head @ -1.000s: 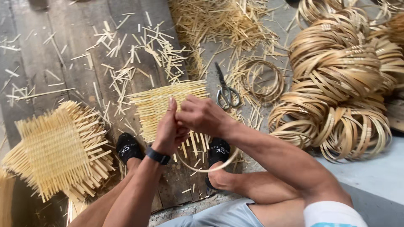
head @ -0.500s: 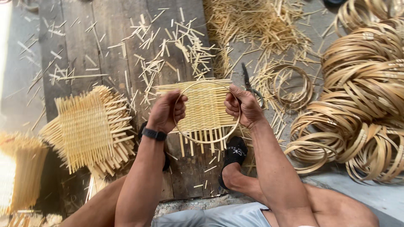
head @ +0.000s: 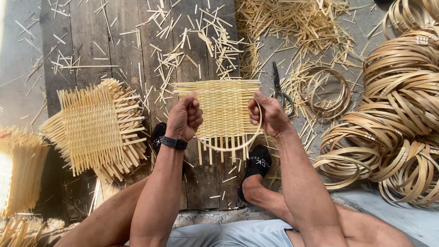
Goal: The person sits on the floor weaving thin bamboo strips into a flat woven mat, using a round wooden form as a mold. They weave strips over and under by hand, trim excess strip ends with scissors, and bend a circular bamboo rim around the woven piece to shape it into a round tray.
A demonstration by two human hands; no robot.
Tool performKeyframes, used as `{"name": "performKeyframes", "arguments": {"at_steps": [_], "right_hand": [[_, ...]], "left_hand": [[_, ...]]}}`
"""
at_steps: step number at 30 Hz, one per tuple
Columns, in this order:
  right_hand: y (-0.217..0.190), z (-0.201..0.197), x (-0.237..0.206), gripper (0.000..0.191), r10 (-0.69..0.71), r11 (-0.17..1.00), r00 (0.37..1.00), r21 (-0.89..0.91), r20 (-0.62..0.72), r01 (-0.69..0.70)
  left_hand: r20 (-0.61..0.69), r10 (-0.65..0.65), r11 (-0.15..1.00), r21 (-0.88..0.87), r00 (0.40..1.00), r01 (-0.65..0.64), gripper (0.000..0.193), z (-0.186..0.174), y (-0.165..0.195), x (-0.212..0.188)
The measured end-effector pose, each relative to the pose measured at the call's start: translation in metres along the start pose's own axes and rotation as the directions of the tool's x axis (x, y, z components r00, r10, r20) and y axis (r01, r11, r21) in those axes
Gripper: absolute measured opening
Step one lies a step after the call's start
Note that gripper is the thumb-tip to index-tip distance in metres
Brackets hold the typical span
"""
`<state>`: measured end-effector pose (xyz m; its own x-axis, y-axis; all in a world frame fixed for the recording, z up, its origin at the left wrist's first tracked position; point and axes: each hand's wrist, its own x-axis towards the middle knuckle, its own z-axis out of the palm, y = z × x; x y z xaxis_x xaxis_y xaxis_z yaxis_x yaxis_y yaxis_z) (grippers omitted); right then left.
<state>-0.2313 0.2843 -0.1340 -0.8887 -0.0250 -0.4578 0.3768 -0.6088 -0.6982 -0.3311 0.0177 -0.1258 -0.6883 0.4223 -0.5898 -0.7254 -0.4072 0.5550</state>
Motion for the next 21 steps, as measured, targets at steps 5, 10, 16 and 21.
{"name": "performKeyframes", "arguments": {"at_steps": [5,10,16,21], "right_hand": [[0.011,-0.008,0.013,0.012,-0.105,0.877,0.968,-0.481,-0.227,-0.018],[0.047,-0.012,0.053,0.018,-0.270,0.632,0.870,-0.758,-0.413,-0.163],[0.070,-0.016,0.085,0.016,-0.445,0.413,0.820,-0.895,-0.360,-0.169],[0.071,-0.022,0.088,0.018,-0.306,0.539,0.822,-0.800,-0.480,-0.266]], "left_hand": [[-0.270,0.126,0.990,-0.031,0.955,-0.139,0.012,-0.018,-0.014,0.015],[-0.253,0.476,0.709,0.678,0.842,-0.197,0.021,-0.043,-0.035,0.053],[-0.212,0.529,0.326,0.945,0.822,0.034,0.024,-0.055,-0.039,0.086],[-0.303,0.431,0.421,0.901,0.850,0.107,0.022,-0.054,-0.037,0.089]]}}
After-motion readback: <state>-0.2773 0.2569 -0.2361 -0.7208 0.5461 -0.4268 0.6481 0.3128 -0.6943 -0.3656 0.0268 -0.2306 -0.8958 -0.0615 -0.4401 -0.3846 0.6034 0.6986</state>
